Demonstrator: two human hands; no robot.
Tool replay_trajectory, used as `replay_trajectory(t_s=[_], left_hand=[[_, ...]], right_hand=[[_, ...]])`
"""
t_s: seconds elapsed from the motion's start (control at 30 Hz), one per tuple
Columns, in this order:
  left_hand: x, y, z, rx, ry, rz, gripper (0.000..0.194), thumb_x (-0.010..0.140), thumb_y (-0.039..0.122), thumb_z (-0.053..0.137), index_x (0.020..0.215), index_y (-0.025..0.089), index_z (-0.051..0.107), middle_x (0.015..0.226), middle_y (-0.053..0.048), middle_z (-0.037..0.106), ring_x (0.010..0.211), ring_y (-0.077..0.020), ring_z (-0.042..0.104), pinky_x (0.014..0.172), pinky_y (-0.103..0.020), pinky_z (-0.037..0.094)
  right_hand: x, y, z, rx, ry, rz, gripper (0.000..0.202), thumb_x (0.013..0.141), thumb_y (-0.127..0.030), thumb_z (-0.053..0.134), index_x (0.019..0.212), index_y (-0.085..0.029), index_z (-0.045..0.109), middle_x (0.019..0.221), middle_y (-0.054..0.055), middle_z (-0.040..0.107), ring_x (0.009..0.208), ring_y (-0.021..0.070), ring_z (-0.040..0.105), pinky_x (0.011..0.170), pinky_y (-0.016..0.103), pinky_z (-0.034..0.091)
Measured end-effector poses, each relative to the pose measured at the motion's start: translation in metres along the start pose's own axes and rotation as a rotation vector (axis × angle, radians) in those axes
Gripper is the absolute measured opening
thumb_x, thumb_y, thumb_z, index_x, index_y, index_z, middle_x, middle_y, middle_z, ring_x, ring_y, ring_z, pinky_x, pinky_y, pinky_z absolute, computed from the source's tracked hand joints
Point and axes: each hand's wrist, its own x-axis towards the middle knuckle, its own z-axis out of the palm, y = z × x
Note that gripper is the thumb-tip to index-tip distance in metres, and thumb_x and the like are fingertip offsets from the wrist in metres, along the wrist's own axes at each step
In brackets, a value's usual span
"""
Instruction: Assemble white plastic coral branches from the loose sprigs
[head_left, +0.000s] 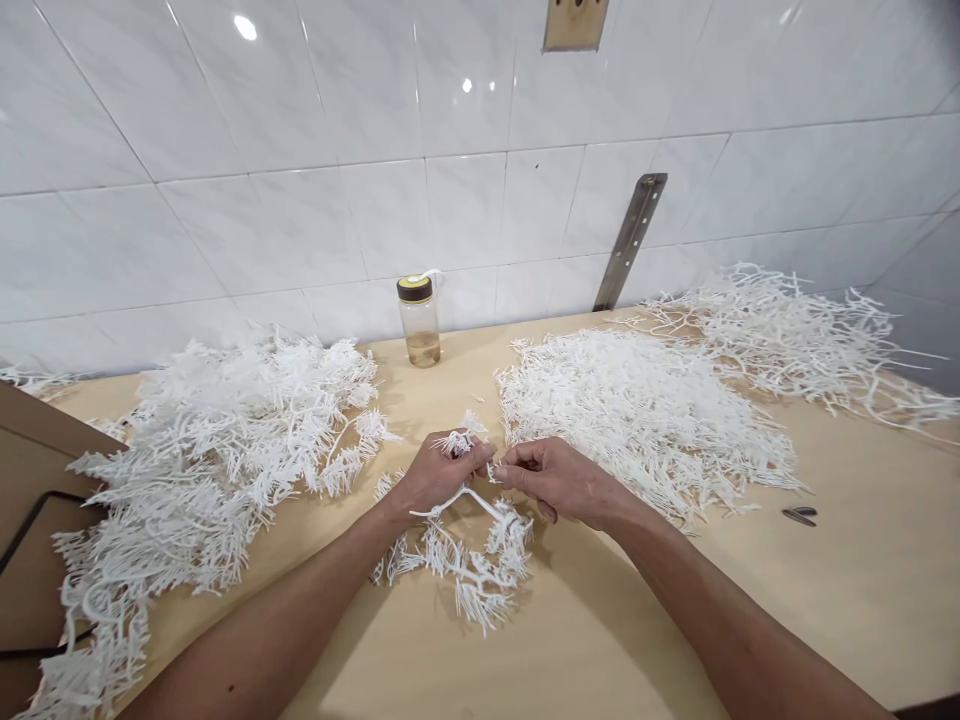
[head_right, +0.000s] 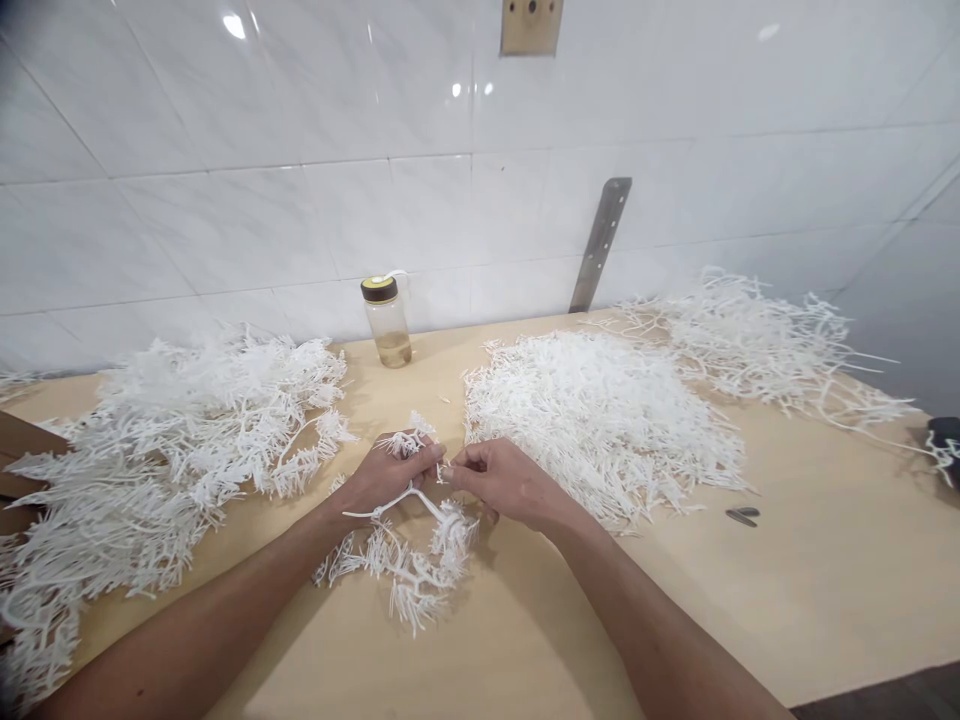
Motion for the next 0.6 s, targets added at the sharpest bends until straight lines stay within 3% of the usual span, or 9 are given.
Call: replay_trajectory(t_s=[0.3,0.6], left_hand=[[-0.001,-0.002,0.003,-0.048,-0.025,0.003,0.043,0.077,0.057,0.069,0.064,0.016,0.061,0.056,0.001,0.056,0.055,-0.0125,0.051,0.055,-0.025,0.041],[0.009,-0.017,0.006,-0.002,0.075,0.011,0.04,0.075,0.053,0.069,0.061,0.017,0.061,0.059,0.0,0.06,0.059,-0.0141,0.054,0.06,-0.026,0.043]], right_hand=[[0.004,0.01,0.007,0.006,-0.015,-0.052,0.03,0.086,-0.046,0.063,0.078,-0.017,0.06,0.065,-0.001,0.058,0.052,0.0101,0.052,0.045,0.022,0.038],[-0.003,0.0,0.008,-0.242,0.075,-0.248,0.018,0.09,-0.034,0.056,0.079,-0.019,0.058,0.07,-0.001,0.057,0.061,0.0125,0.048,0.055,0.025,0.037]])
